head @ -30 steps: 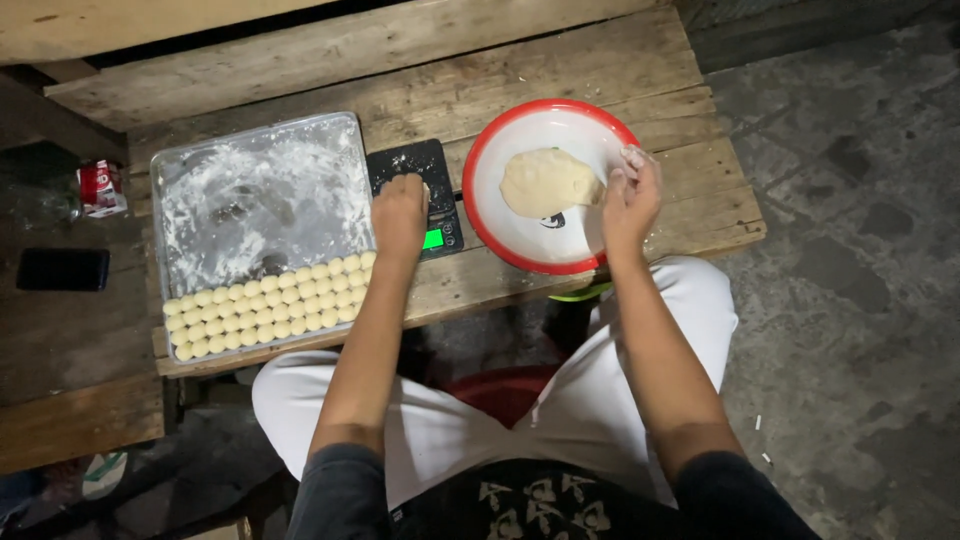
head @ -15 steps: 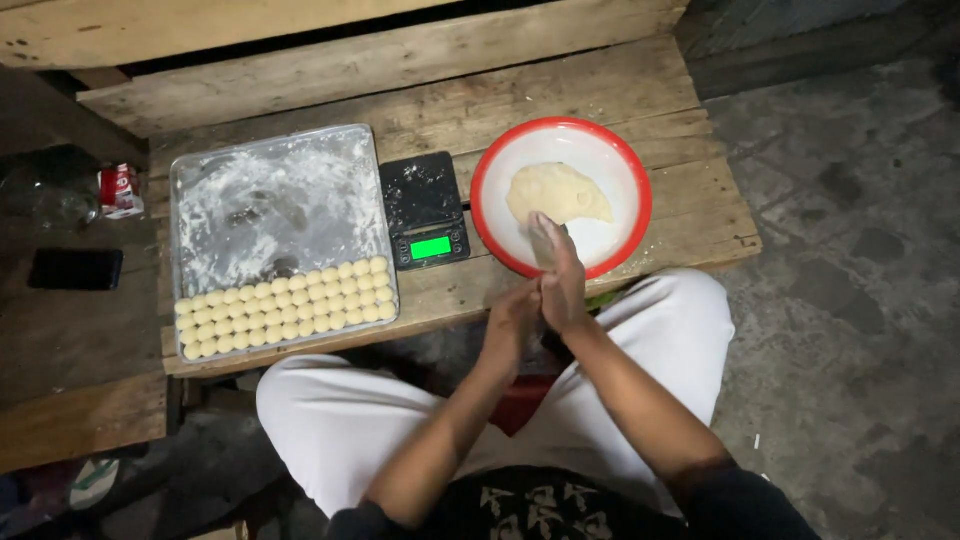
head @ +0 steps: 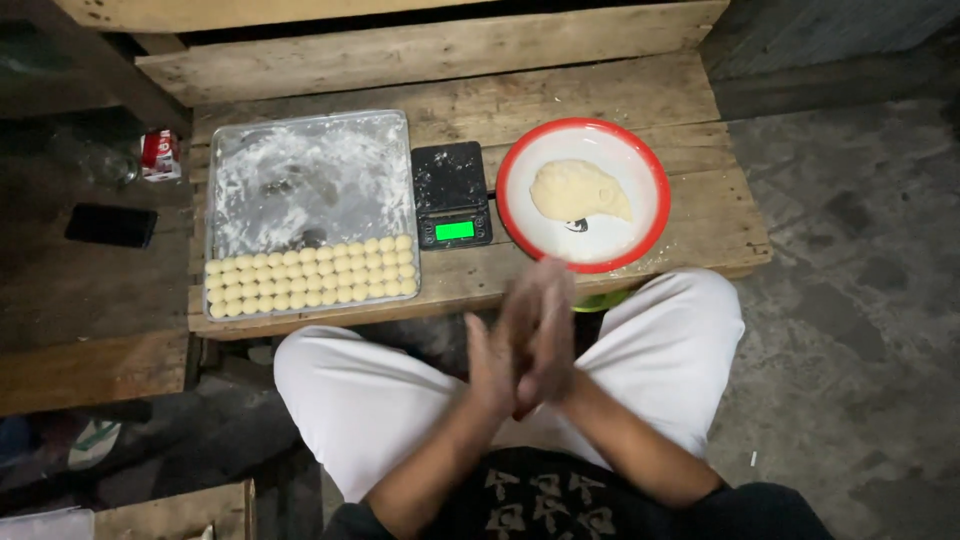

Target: Portioning dough by weighing small pieces on a digital scale and rolling them into uniform balls.

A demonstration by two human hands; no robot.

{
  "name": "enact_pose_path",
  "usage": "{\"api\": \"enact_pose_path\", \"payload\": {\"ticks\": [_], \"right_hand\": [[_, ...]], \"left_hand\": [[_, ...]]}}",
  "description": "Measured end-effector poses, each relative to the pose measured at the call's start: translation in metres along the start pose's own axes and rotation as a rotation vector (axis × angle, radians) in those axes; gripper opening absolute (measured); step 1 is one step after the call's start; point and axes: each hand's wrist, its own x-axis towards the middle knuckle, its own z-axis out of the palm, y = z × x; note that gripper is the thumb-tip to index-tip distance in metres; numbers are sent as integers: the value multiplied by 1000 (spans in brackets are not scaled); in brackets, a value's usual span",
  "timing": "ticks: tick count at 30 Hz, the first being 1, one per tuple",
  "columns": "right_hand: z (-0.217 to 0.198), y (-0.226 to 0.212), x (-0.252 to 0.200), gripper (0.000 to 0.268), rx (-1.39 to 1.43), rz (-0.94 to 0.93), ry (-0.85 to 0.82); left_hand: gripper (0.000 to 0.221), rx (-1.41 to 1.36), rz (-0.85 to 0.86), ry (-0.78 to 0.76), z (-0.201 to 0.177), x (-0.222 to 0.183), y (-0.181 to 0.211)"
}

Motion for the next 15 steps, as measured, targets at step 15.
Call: {"api": "enact_pose_path", "payload": {"ticks": [15], "right_hand": [[32, -33, 0, 85, -245, -279, -65]], "left_hand": [[75, -349, -354, 346, -39, -20, -36]]}}
